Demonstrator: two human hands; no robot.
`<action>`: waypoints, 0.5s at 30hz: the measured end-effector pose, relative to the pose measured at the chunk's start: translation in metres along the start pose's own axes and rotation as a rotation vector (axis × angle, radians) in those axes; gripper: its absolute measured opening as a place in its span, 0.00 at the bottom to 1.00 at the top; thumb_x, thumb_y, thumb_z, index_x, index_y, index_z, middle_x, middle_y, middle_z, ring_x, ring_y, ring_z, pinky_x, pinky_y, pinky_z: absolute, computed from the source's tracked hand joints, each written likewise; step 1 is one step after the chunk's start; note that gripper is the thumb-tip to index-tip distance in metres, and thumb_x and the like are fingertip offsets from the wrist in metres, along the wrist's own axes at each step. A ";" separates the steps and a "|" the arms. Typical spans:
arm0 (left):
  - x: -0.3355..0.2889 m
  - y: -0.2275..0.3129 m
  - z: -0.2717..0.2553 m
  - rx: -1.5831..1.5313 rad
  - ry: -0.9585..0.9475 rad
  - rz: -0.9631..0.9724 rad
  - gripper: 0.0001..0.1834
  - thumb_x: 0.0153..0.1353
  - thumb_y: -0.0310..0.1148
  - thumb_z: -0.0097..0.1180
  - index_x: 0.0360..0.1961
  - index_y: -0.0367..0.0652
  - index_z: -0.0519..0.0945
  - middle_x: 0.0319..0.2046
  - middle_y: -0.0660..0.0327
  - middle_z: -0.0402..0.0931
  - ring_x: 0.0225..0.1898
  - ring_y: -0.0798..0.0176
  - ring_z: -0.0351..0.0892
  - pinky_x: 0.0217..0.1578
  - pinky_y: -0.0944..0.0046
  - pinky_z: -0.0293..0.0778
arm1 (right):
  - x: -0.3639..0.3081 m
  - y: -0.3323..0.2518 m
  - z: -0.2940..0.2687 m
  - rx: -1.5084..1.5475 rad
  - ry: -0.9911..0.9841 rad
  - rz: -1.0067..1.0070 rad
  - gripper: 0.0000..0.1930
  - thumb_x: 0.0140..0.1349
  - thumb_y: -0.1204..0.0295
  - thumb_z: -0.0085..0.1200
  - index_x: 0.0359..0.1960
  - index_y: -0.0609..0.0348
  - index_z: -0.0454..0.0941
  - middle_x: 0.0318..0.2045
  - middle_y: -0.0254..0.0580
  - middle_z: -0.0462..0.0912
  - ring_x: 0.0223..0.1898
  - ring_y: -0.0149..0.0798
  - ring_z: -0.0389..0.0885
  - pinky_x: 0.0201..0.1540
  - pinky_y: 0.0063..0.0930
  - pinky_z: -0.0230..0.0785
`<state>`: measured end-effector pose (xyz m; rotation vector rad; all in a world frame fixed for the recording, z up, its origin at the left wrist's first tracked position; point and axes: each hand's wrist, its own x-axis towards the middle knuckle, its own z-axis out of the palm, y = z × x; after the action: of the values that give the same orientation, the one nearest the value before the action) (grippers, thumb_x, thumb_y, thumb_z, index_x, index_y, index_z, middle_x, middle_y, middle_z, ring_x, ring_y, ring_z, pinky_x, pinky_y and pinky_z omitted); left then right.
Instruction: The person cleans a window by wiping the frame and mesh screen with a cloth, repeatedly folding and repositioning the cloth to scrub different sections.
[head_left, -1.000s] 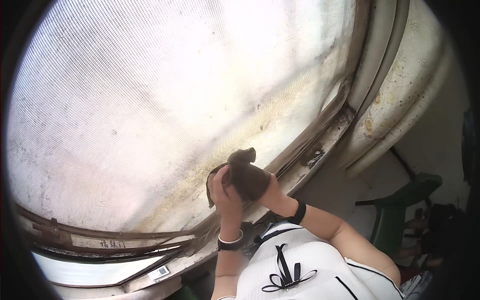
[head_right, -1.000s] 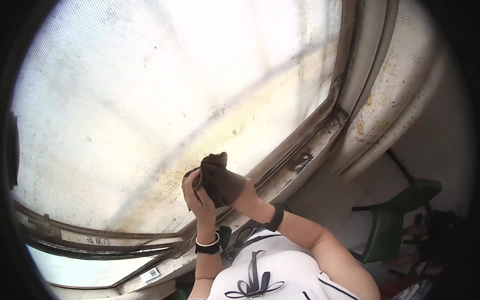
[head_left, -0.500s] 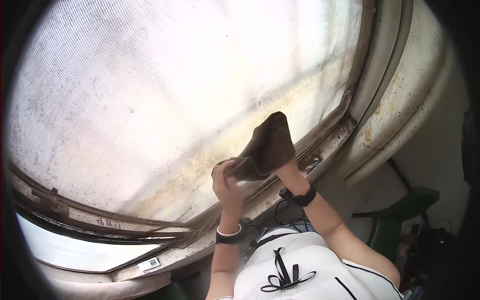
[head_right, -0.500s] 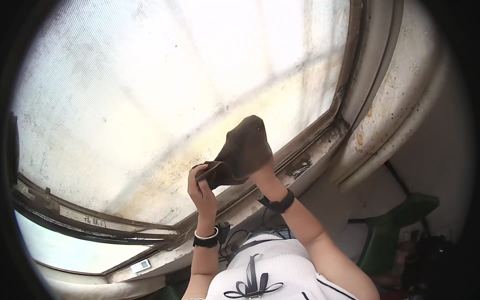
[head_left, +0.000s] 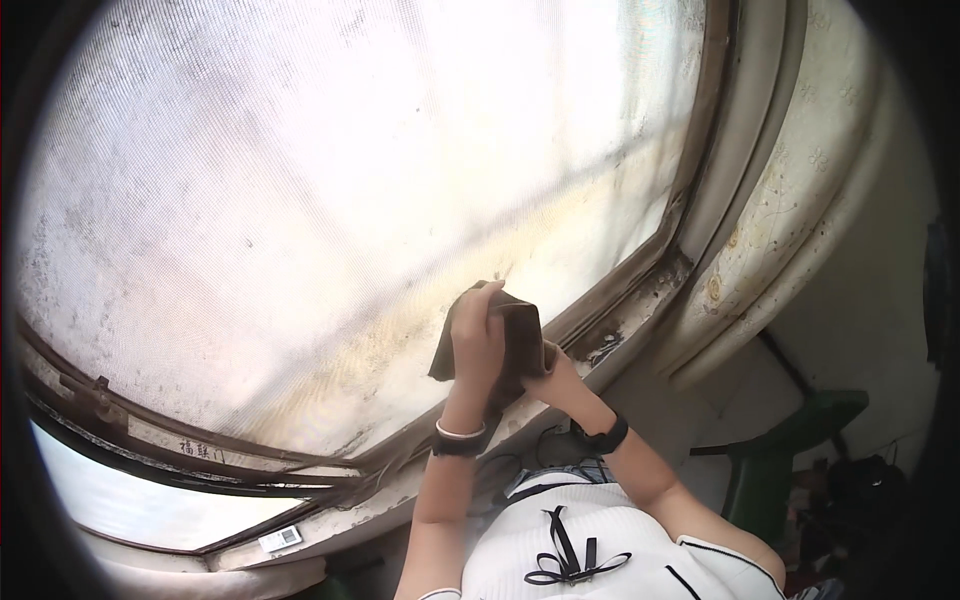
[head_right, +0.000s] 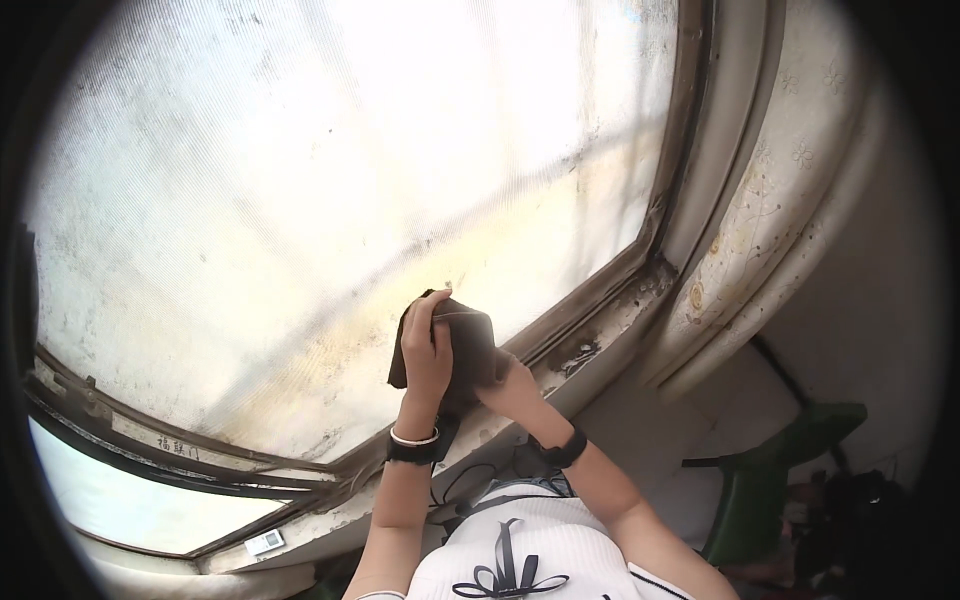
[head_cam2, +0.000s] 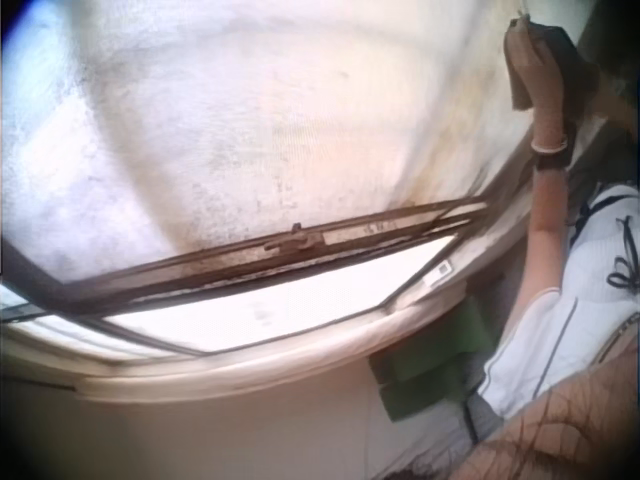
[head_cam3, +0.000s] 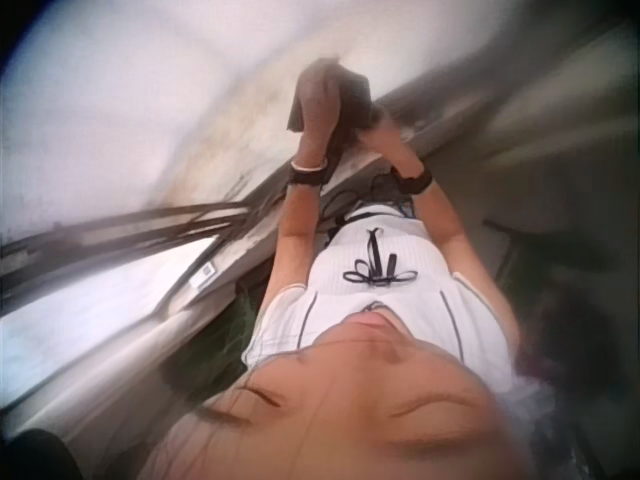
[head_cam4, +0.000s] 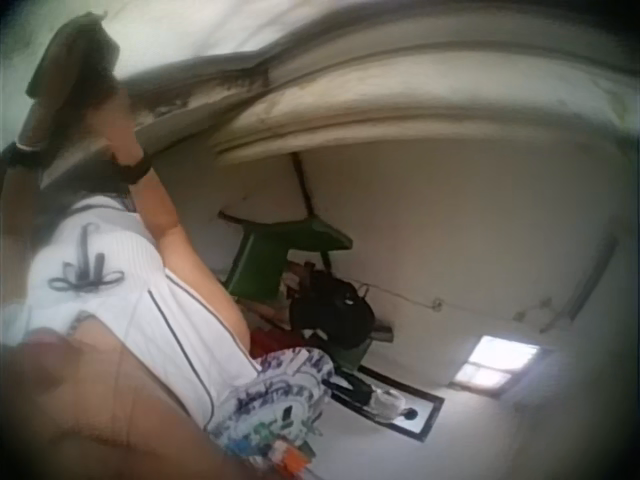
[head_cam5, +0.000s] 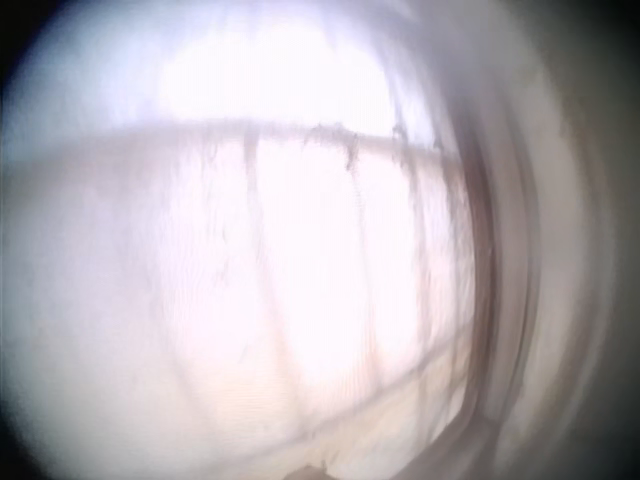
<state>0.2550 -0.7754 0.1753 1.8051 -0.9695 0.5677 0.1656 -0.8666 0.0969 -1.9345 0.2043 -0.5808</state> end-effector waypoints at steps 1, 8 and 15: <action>0.000 -0.002 0.003 -0.007 0.004 0.004 0.15 0.52 0.17 0.39 0.41 0.35 0.72 0.36 0.49 0.73 0.42 0.49 0.72 0.45 0.58 0.67 | 0.008 -0.001 -0.016 -0.006 -0.067 0.059 0.19 0.48 0.73 0.53 0.45 0.60 0.70 0.37 0.44 0.77 0.36 0.41 0.77 0.34 0.28 0.69; -0.005 -0.003 -0.004 -0.059 0.006 -0.060 0.15 0.54 0.16 0.38 0.41 0.37 0.72 0.36 0.50 0.73 0.40 0.51 0.73 0.44 0.62 0.67 | 0.078 -0.041 -0.060 0.371 0.470 -0.167 0.07 0.59 0.74 0.49 0.38 0.64 0.72 0.31 0.37 0.76 0.31 0.27 0.71 0.33 0.21 0.65; -0.043 -0.004 -0.065 -0.143 0.388 -0.328 0.12 0.66 0.28 0.33 0.40 0.34 0.70 0.29 0.60 0.72 0.30 0.69 0.70 0.32 0.72 0.66 | 0.095 -0.110 0.030 0.544 0.257 -0.286 0.10 0.58 0.73 0.51 0.40 0.63 0.71 0.32 0.44 0.78 0.33 0.36 0.76 0.38 0.25 0.67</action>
<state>0.2364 -0.6997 0.1687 1.6030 -0.4290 0.5954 0.2499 -0.8322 0.2148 -1.3647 -0.0703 -0.9660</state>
